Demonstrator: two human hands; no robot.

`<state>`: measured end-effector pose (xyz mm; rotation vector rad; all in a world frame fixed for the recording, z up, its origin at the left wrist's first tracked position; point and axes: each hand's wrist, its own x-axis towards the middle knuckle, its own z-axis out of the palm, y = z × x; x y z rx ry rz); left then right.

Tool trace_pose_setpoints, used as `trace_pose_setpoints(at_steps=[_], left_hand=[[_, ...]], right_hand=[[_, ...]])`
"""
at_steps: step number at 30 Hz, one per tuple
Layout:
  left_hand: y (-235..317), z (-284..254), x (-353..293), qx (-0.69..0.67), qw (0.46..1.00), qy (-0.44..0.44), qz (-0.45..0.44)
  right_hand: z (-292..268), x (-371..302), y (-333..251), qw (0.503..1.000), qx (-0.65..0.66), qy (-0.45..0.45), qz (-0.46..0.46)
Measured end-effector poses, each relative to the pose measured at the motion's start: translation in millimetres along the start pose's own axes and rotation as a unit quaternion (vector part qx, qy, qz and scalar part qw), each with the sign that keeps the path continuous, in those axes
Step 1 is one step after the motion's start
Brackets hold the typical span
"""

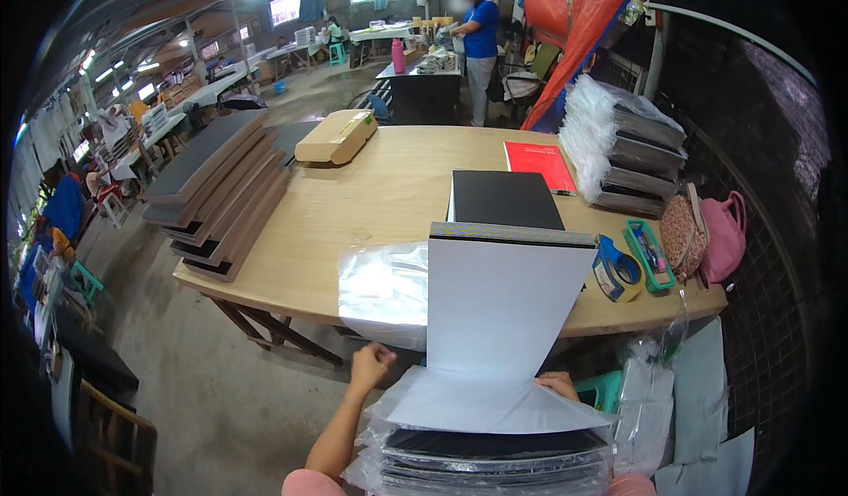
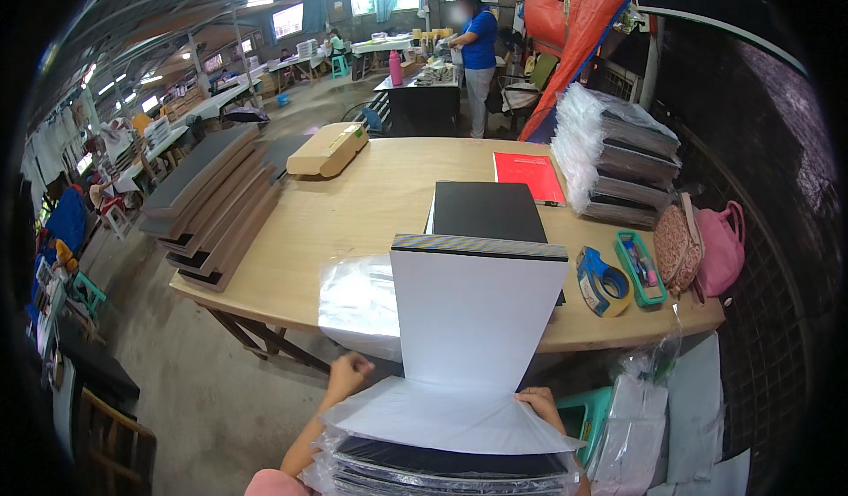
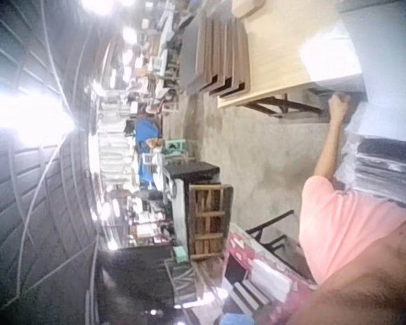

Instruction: The person places a black book into a clear plastic bag, seals the bag with tape, and stacks the packaged item onto a pile.

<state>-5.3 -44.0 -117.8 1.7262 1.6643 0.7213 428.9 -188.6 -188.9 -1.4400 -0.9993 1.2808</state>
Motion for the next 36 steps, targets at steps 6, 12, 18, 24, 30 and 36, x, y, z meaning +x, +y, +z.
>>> trace_pose_setpoints(at_steps=[6, 12, 18, 24, 30, 36], left_hand=[[69.8, -62.6, 43.9, 0.012, 0.904, 0.194, 0.382], [25.9, -64.2, 152.7, 0.049, 0.948, 0.215, 0.232], [96.8, -100.9, 162.7, 0.151, 0.916, 0.282, 0.241], [133.4, -114.6, 156.8, 0.084, 0.900, 0.280, 0.324], [144.1, -108.0, 155.1, -0.148, 0.914, 0.189, 0.328], [140.5, -109.7, 155.8, -0.212, 0.937, 0.174, 0.216]], right_hand=[[-1.1, 24.7, 26.9, 0.985, -0.105, 0.111, 0.079], [-32.9, 20.9, -71.4, 0.963, -0.249, 0.049, -0.096], [48.2, -3.7, -347.8, 0.862, -0.398, -0.082, -0.301], [198.2, 134.8, -431.8, 0.761, -0.434, -0.209, -0.435], [307.6, 231.0, -402.4, 0.639, -0.645, -0.284, -0.308], [308.1, 238.4, -398.0, 0.710, -0.633, -0.209, -0.226]])
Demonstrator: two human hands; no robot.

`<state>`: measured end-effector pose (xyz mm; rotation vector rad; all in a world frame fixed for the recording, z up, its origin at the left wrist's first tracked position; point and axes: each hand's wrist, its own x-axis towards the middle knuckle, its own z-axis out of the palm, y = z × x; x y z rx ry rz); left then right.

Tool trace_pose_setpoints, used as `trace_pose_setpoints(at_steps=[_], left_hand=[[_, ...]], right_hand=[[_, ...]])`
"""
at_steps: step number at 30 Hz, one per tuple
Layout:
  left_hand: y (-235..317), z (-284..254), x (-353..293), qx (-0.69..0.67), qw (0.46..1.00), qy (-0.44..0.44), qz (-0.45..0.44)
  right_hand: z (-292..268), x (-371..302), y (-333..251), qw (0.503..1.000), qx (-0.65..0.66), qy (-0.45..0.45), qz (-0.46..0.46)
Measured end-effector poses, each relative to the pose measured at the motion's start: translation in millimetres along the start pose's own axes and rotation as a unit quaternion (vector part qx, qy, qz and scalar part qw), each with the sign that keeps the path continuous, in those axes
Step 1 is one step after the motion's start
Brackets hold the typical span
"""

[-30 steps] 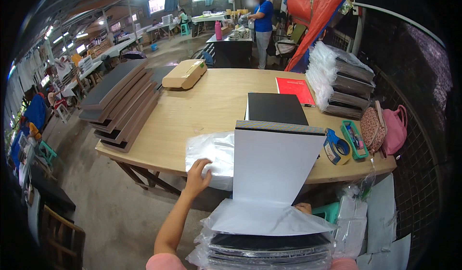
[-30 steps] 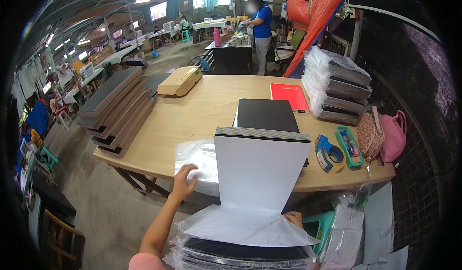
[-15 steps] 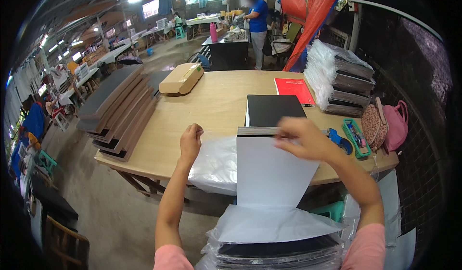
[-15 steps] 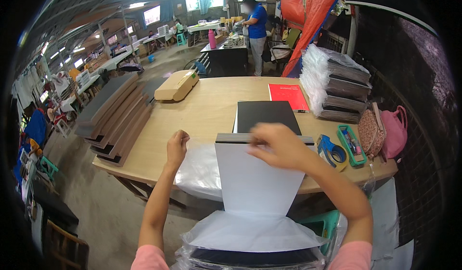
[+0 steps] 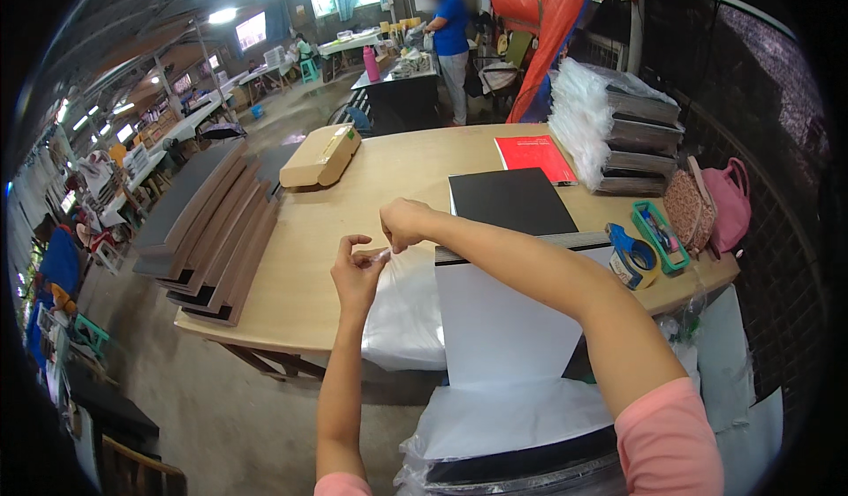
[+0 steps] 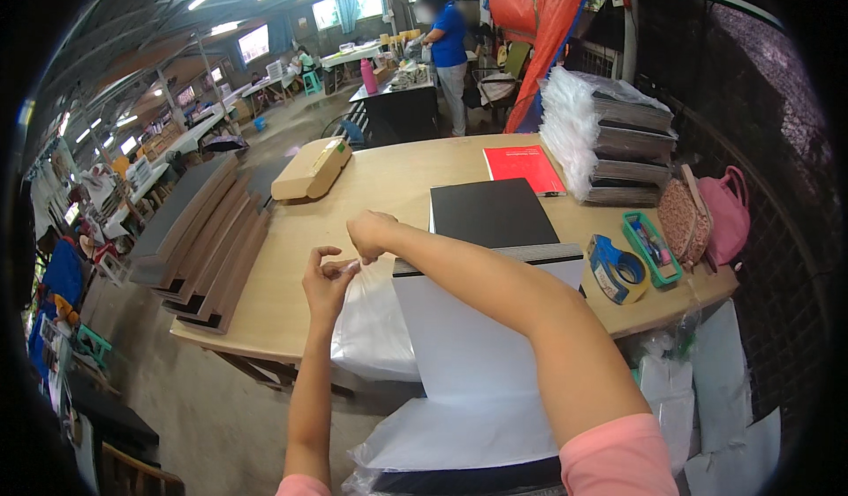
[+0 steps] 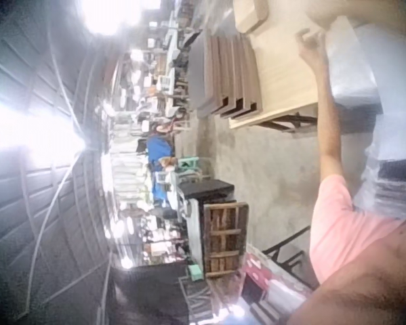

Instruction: The person places a black book into a clear plastic bag, seals the bag with tape, and stacks the packaged item onto a pile.

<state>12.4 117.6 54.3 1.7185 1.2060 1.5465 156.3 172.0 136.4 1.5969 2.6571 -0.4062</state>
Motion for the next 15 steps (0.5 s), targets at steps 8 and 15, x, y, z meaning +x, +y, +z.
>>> trace_pose_setpoints(at_steps=[8, 15], left_hand=[[-18.1, -24.8, -2.5, 0.002, 0.996, -0.046, -0.072], [7.7, -2.7, -4.8, -0.183, 0.983, -0.005, -0.005]], right_hand=[[-9.3, -1.8, -0.3, 0.994, 0.050, 0.088, -0.026], [6.5, 5.7, 4.4, 0.996, 0.020, -0.014, -0.092]])
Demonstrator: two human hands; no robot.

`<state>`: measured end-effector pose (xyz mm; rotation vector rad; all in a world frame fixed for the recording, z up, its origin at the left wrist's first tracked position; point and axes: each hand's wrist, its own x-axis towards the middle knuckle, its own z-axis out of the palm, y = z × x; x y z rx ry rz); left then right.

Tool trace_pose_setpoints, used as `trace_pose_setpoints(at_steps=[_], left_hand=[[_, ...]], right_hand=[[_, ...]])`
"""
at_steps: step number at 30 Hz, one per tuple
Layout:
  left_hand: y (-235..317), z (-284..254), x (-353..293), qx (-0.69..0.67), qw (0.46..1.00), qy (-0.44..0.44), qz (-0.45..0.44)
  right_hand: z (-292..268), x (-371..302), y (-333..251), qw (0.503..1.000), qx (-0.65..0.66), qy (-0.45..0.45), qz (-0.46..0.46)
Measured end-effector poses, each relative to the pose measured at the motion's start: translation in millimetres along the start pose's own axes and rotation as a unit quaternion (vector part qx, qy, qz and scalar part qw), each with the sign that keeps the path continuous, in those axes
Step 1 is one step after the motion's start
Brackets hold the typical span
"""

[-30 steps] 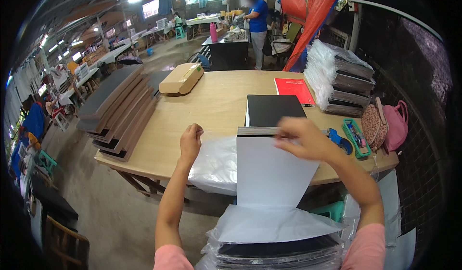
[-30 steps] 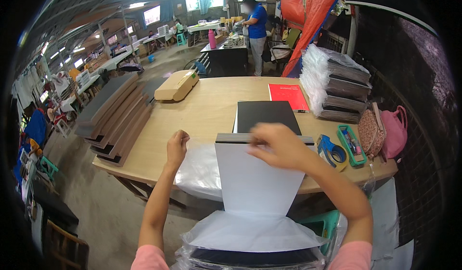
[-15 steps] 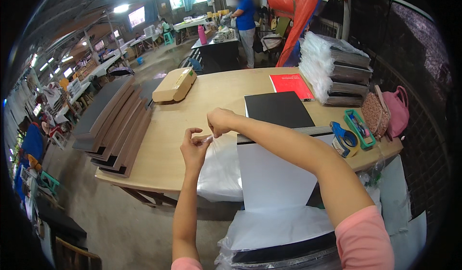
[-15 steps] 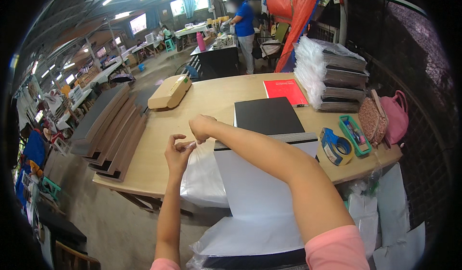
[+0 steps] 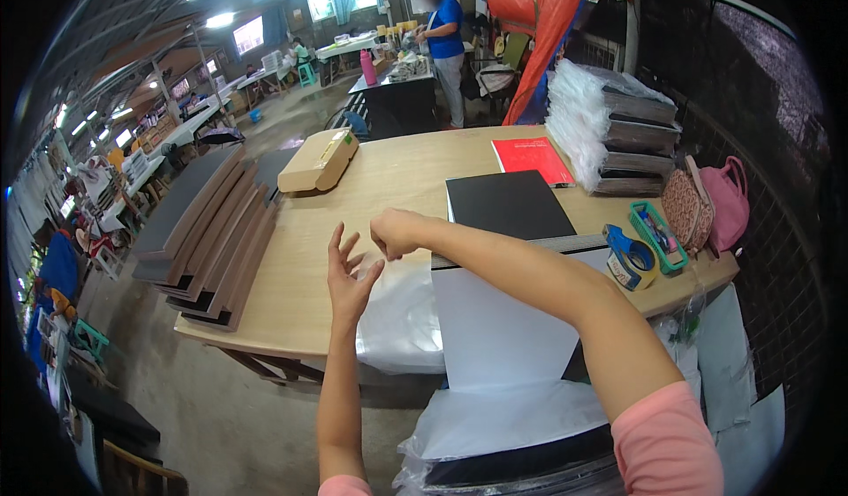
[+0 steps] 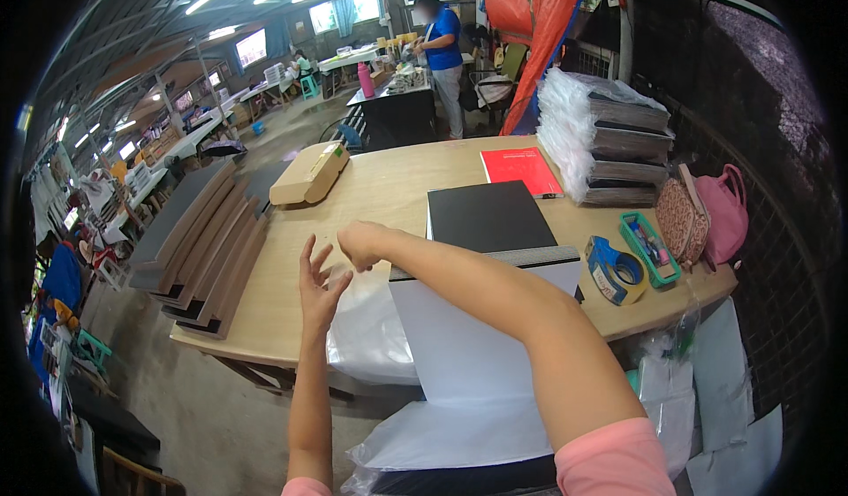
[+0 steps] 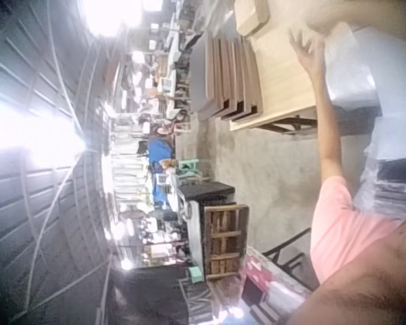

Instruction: The person places a black book into a clear plastic bag, seals the bag with tape, and stacks the packaged item onto a pile.

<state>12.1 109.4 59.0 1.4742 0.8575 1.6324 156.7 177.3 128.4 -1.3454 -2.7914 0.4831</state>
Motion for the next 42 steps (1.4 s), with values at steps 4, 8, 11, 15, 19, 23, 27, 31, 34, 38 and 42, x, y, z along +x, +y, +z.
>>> trace_pose_setpoints(at_steps=[4, 8, 11, 15, 19, 23, 27, 31, 34, 38, 42], left_hand=[[-6.2, -6.7, 3.0, 0.070, 0.996, 0.004, -0.050], [-17.2, -15.7, 3.3, 0.185, 0.979, -0.043, -0.068], [-37.8, 0.3, 2.1, -0.164, 0.963, -0.078, -0.200], [-22.8, -32.8, 5.6, -0.065, 0.787, -0.549, -0.273], [73.8, -91.0, -3.8, -0.026, 0.794, -0.570, -0.208], [119.3, -74.3, -35.6, -0.251, 0.708, -0.660, -0.010], [126.5, -29.1, -64.7, -0.416, 0.680, -0.604, 0.013], [141.4, -26.8, -66.1, -0.295, 0.819, -0.486, 0.075], [184.9, -2.3, -37.7, -0.231, 0.805, -0.524, 0.156], [220.2, 27.0, -10.8, -0.381, 0.676, -0.604, 0.182], [161.9, 32.3, -63.9, -0.428, 0.802, -0.416, 0.033]], right_hand=[[-0.8, -5.8, -0.6, 0.990, -0.031, 0.131, 0.038], [-0.1, -10.5, -0.5, 0.986, -0.069, 0.143, 0.046], [-4.2, -8.2, 5.0, 0.993, -0.058, 0.098, -0.001], [-10.0, -4.6, -0.6, 0.974, -0.122, -0.029, -0.188], [-12.3, -25.2, -75.6, 0.889, 0.333, -0.276, -0.152], [-7.0, -115.9, -111.7, 0.723, 0.393, -0.437, -0.364], [-11.0, -189.8, -92.0, 0.820, 0.294, -0.250, -0.424], [-33.2, -226.7, -73.2, 0.809, 0.444, 0.144, -0.358], [-67.3, -252.9, -87.2, 0.787, 0.580, 0.033, -0.208], [-54.6, -263.2, -95.1, 0.861, 0.259, -0.065, -0.432], [-40.0, -300.1, -77.3, 0.762, 0.327, 0.118, -0.547]])
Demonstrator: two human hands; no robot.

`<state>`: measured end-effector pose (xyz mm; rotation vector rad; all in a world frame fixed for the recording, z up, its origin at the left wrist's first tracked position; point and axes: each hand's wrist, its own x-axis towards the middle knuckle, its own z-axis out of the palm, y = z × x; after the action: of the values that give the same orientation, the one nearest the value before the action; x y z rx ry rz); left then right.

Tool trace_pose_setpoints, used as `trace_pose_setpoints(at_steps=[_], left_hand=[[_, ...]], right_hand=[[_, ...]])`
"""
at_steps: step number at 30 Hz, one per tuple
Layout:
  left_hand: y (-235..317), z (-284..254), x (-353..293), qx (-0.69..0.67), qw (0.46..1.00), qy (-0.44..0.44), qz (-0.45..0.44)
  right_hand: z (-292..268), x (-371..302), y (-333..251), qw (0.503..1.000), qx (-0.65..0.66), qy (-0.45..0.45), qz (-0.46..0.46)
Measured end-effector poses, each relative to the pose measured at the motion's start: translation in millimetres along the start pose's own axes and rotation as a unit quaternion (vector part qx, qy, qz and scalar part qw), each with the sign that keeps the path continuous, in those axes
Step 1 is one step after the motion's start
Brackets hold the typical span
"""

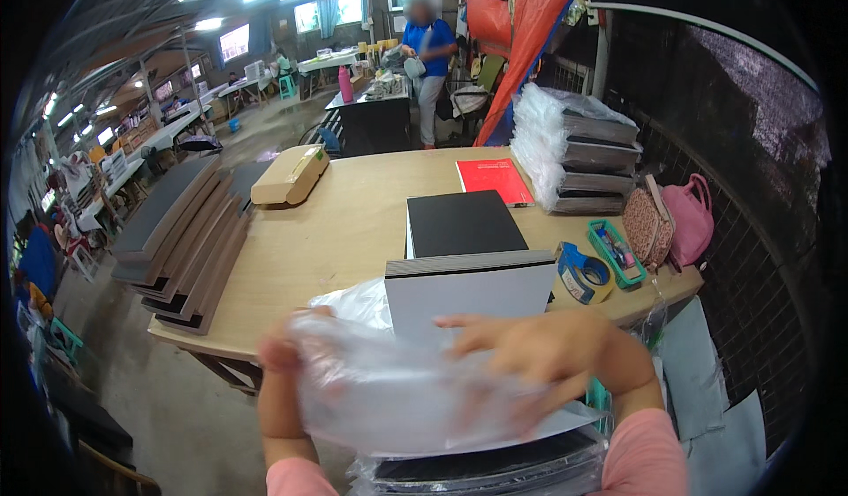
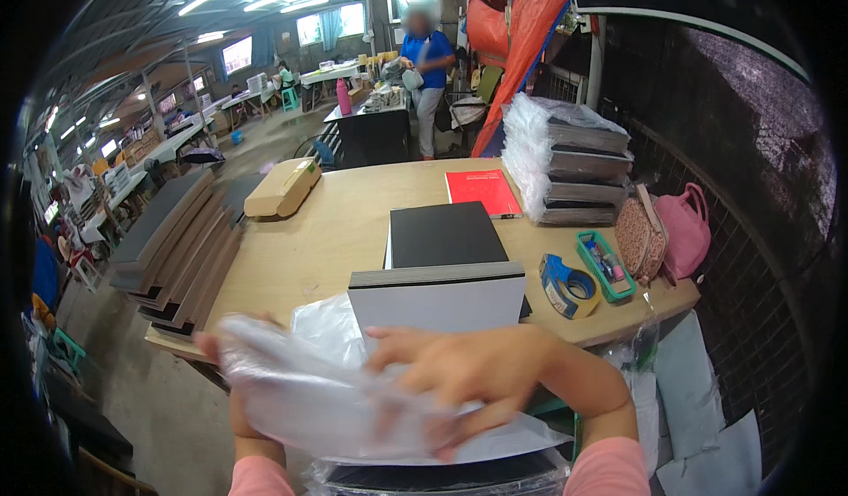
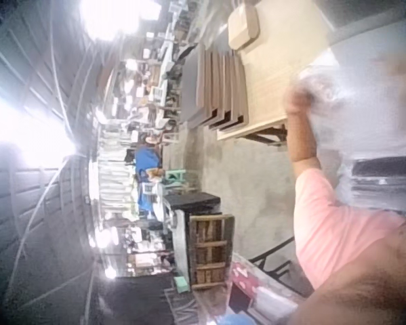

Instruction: The person places a black book into a clear plastic bag, seals the bag with tape, and stacks the packaged item onto a pile.

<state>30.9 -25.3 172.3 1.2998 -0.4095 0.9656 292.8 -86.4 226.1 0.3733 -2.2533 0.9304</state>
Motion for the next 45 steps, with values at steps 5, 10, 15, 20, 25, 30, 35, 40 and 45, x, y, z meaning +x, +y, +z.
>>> trace_pose_setpoints(at_steps=[5, 10, 15, 20, 25, 30, 35, 40, 45], left_hand=[[-44.1, -0.7, 13.0, 0.078, 0.853, -0.411, -0.314], [-67.6, -0.1, -12.5, -0.029, 0.938, -0.299, -0.173], [-76.5, 20.7, 2.9, -0.080, 0.977, -0.170, -0.099], [-87.3, 18.4, -25.6, -0.038, 0.954, -0.002, -0.297], [-91.0, -7.1, -38.9, -0.423, 0.905, -0.045, -0.002], [-65.1, -23.1, -33.1, -0.269, 0.939, 0.200, -0.078], [-54.0, -34.9, -34.6, 0.379, 0.861, 0.268, -0.207], [-65.7, -10.7, -14.0, 0.841, 0.494, 0.213, -0.062], [-32.9, 12.7, -29.1, 0.718, 0.668, 0.115, -0.161]], right_hand=[[-5.6, -84.4, -5.7, 0.908, 0.333, -0.045, 0.249], [12.2, -107.8, -17.3, 0.968, 0.174, -0.125, 0.131], [29.8, -143.5, -37.3, 0.936, 0.267, 0.131, 0.188], [49.2, -161.1, -38.8, 0.870, 0.357, 0.214, 0.266], [58.2, -154.9, 13.9, 0.868, 0.437, 0.065, 0.228], [70.0, -154.5, 11.8, 0.870, 0.435, 0.136, 0.187], [58.6, -182.7, -5.8, 0.690, 0.188, 0.639, 0.284], [23.3, -137.8, 27.5, 0.602, -0.453, 0.585, 0.299], [40.1, -143.2, -9.3, 0.600, -0.534, 0.480, 0.352]])
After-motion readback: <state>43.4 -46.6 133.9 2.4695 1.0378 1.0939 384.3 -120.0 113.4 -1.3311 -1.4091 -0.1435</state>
